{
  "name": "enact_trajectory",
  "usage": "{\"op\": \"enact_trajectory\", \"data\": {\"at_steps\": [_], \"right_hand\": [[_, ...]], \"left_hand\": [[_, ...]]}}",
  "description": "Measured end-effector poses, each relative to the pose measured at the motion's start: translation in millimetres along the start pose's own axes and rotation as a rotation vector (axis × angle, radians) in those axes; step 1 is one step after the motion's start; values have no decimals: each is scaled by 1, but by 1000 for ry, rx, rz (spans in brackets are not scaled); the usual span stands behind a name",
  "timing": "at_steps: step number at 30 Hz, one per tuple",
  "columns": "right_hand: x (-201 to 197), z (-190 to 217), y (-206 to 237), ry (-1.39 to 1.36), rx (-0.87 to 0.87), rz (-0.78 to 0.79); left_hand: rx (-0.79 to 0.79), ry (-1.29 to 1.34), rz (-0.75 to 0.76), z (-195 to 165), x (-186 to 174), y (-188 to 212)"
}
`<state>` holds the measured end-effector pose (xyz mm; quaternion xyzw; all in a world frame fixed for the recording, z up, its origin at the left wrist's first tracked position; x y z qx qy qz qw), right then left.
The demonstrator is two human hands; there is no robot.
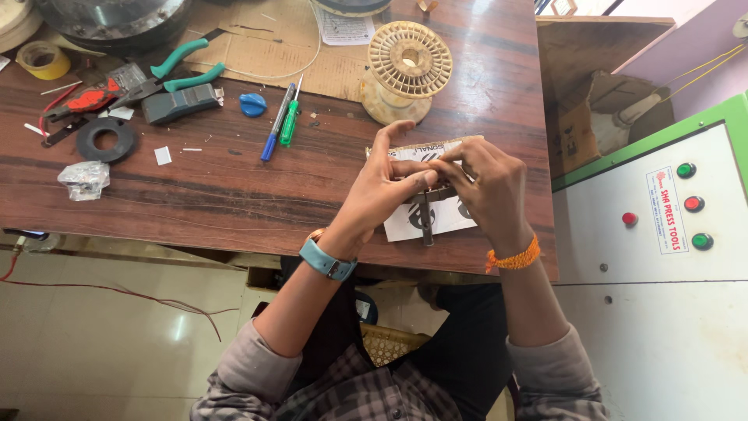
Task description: The person sits at a workbench and works on an electric motor armature, first marking it with a marker, then using both hands to press and reposition the copper windings around the commutator, turning the armature as they work.
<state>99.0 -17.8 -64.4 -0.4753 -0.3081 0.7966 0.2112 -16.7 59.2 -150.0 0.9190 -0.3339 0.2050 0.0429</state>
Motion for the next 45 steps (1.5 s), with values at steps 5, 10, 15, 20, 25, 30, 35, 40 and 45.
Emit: {"op": "enact_trajectory", "data": {"at_steps": [5, 10, 15, 20, 25, 30, 35, 40, 45], "right_hand": [[0, 14, 25, 19, 195, -57], [17, 35, 70, -142, 331, -164], [42, 20, 100, -259, 532, -157], [42, -12, 123, -286, 762, -153], [23, -30, 136, -335, 770, -206], [-13, -37, 118, -143, 592, -192], [-33, -29, 73, -41, 331, -161], [-21, -18, 37, -67, 177, -69], [-14, -20, 30, -129, 162, 17]], "left_hand": [[71, 35, 42, 0, -7, 3], [155, 4, 48, 7, -21, 8], [245, -42, 62, 5, -24, 9], [371, -347, -13, -11, -12, 16], [742, -957, -139, -31, 22, 38], [750, -1050, -134, -28, 30, 34], [743, -1054, -94, -28, 29, 29], [744, -1045, -45, -35, 24, 26], [713, -1041, -57, -37, 19, 26]]}}
Point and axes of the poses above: each hand's wrist, its own y-axis away from the middle knuckle, its own x-axis out of the palm, z = x × y, the point moved 7 cm from there along -y, towards the middle knuckle, and after that the axes turned 6 degrees about -z, right-handed, at the moved point
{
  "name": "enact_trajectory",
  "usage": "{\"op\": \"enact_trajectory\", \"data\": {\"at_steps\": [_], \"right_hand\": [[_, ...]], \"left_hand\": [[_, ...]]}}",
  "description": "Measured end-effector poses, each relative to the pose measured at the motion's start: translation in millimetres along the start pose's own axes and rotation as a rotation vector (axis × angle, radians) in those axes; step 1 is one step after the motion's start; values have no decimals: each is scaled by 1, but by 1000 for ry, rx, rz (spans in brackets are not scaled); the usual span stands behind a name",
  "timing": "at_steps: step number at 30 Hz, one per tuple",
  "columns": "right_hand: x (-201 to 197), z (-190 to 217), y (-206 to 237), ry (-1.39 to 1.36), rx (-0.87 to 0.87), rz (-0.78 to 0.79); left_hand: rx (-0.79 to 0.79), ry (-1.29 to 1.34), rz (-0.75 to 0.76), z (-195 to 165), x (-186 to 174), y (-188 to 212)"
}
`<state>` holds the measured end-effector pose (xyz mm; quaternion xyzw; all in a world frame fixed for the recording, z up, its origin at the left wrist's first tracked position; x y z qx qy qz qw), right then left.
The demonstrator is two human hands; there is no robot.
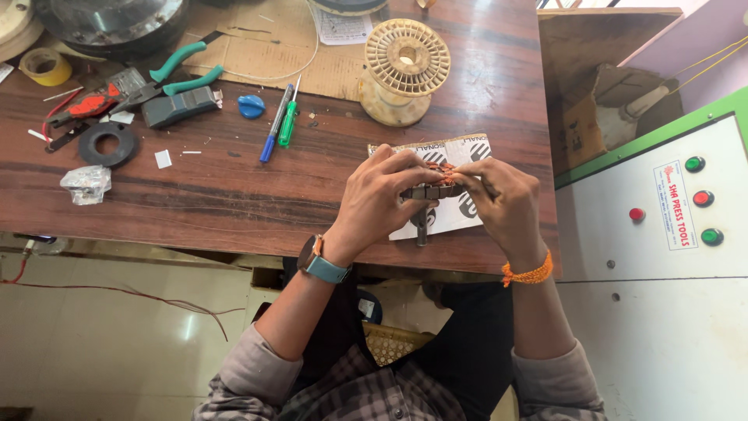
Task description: The person sits at a workbench and works on an electric motor armature, first marking it with a marker, then using both hands to press and reposition the copper windings around the commutator, turning the armature as they work.
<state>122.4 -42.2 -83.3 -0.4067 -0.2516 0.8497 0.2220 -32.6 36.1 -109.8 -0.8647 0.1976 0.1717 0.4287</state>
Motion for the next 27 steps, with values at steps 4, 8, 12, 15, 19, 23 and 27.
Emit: {"op": "enact_trajectory", "data": {"at_steps": [4, 8, 12, 15, 19, 23, 27], "right_hand": [[-5, -8, 16, 36, 24, 16], [-1, -16, 44, 50, 95, 18], [-1, -21, 53, -17, 83, -41], [-6, -31, 42, -7, 112, -100], [-7, -35, 22, -62, 165, -138], [-7, -21, 20, -96, 145, -131], [-16, -1, 42, -136, 33, -87]], "left_hand": [[-45, 28, 16, 3, -1, 3], [-23, 47, -14, 0, 0, 5], [-44, 31, 13, 0, 2, 5], [-52, 63, -8, -1, -1, 5], [-72, 4, -102, -7, -2, 9], [-123, -19, -123, -6, 3, 10], [-149, 38, -143, -3, 0, 11]]}}
Point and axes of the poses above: each hand's wrist, its own y-axis away from the middle knuckle, its own x-axis out of the palm, z = x × y, the point moved 7 cm from there along -y, towards the middle knuckle, and after that the axes turned 6 degrees about -z, right-handed, at the moved point
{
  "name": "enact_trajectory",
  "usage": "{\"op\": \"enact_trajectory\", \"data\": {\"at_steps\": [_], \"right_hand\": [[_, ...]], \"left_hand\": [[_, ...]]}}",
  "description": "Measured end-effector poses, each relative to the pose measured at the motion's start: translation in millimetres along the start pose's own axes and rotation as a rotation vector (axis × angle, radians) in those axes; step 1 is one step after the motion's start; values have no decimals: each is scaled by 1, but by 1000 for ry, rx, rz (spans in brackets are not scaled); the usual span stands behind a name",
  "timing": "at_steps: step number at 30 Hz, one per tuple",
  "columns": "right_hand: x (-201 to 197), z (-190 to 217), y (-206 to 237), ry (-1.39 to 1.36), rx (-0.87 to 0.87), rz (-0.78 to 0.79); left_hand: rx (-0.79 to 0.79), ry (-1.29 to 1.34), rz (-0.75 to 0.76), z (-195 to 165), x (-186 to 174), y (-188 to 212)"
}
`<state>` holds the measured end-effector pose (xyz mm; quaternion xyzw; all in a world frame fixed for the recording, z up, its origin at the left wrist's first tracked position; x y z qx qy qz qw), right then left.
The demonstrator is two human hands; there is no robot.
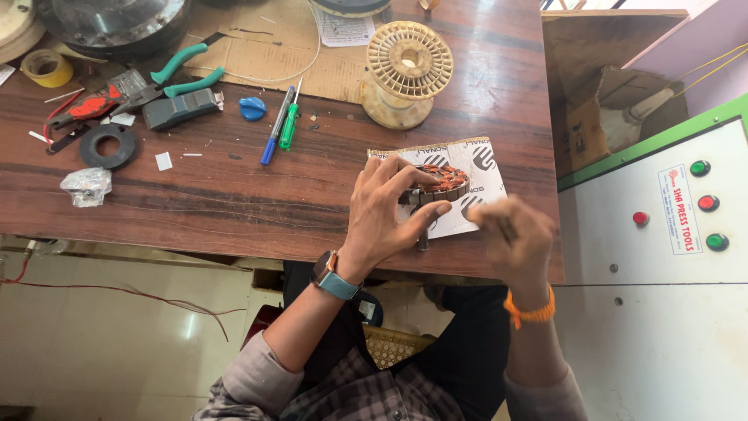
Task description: The person sits at a workbench and works on an electric motor armature, first marking it with a marker, then using both hands to press and reposition the copper windings around the commutator, turning the armature as they work.
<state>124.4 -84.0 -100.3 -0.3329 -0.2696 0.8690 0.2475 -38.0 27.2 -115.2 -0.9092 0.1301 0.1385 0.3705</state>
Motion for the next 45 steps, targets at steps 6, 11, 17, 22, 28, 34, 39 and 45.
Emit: {"op": "enact_trajectory", "data": {"at_steps": [6, 11, 17, 22, 28, 34, 39, 45], "right_hand": [[0, -6, 50, 30, 45, 96], [-12, -29, 43, 164, 167, -90], [-7, -21, -8, 147, 70, -130], [6, -4, -35, 137, -8, -43], [31, 2, -60, 233, -103, 90], [42, 10, -74, 257, -218, 161], [43, 20, -73, 279, -214, 122], [46, 38, -45, 256, -106, 37]], "left_hand": [[60, -5, -2, -3, 2, 6], [122, -10, -7, -1, 10, 10], [144, -76, -37, -1, 14, 17], [146, -76, -41, -1, 14, 16], [54, -31, 4, 0, 13, 10], [-734, 919, 102, 46, 31, 5], [-757, 1010, 145, 49, 34, -1], [-622, 1073, 163, 45, 27, 3]]}}
Point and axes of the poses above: each hand's wrist, its own y-axis away from the middle knuckle, its own x-axis out of the palm, z = x × y, the point moved 7 cm from there along -y, towards the middle knuckle, and after that the axes turned 6 degrees about -z, right-handed, at the moved point
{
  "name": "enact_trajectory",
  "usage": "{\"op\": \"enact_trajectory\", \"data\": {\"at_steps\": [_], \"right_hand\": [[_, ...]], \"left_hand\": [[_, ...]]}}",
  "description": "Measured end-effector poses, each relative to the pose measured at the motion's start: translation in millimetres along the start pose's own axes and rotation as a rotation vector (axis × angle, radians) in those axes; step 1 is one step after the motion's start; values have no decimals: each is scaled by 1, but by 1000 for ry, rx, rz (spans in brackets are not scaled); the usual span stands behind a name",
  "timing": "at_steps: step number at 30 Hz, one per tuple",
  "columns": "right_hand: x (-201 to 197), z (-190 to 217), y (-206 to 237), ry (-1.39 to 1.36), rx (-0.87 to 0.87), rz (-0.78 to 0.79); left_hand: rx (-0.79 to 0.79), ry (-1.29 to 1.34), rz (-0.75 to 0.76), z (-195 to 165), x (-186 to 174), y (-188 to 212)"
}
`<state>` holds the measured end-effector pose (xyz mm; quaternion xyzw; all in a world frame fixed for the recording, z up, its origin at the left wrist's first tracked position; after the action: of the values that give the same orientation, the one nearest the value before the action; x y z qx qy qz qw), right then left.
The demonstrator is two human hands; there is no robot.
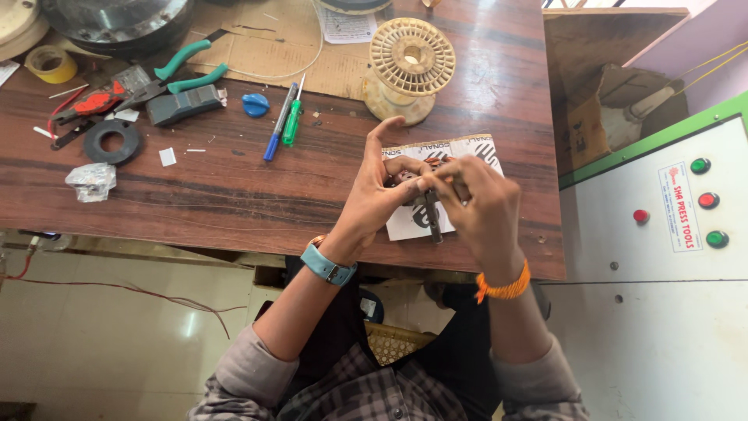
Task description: The person sits at a workbench and works on an electric motor armature, first marking it with a marker, then using both hands to press and reposition the copper windings around the commutator, turning the armature as they work.
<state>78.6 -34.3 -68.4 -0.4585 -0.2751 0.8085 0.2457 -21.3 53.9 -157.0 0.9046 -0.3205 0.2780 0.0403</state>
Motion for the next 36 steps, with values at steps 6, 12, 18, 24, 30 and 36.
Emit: {"op": "enact_trajectory", "data": {"at_steps": [6, 12, 18, 24, 30, 36], "right_hand": [[11, 0, 57, -200, 281, -149], [42, -33, 98, -367, 602, -122], [38, -61, 112, -454, 662, -160], [23, -58, 118, -437, 597, -131], [-12, -56, 93, -239, 513, -70], [-23, -42, 49, -103, 257, -73]], "left_hand": [[104, -72, 44, 3, -15, 4], [194, -150, 31, 8, -18, 5], [287, -411, -42, -6, -6, 16], [776, -1136, -200, -30, 36, 37], [682, -1157, -88, -29, 29, 20], [586, -1151, -5, -38, 22, 11]]}}
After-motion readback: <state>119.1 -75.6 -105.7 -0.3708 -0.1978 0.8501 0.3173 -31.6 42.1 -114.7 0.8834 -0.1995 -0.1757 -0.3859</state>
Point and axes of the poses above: each hand's wrist, its own y-axis away from the middle knuckle, its own x-axis out of the palm, z = x × y, the point moved 7 cm from there along -y, towards the middle knuckle, and after that the axes turned 6 degrees about -z, right-handed, at the moved point
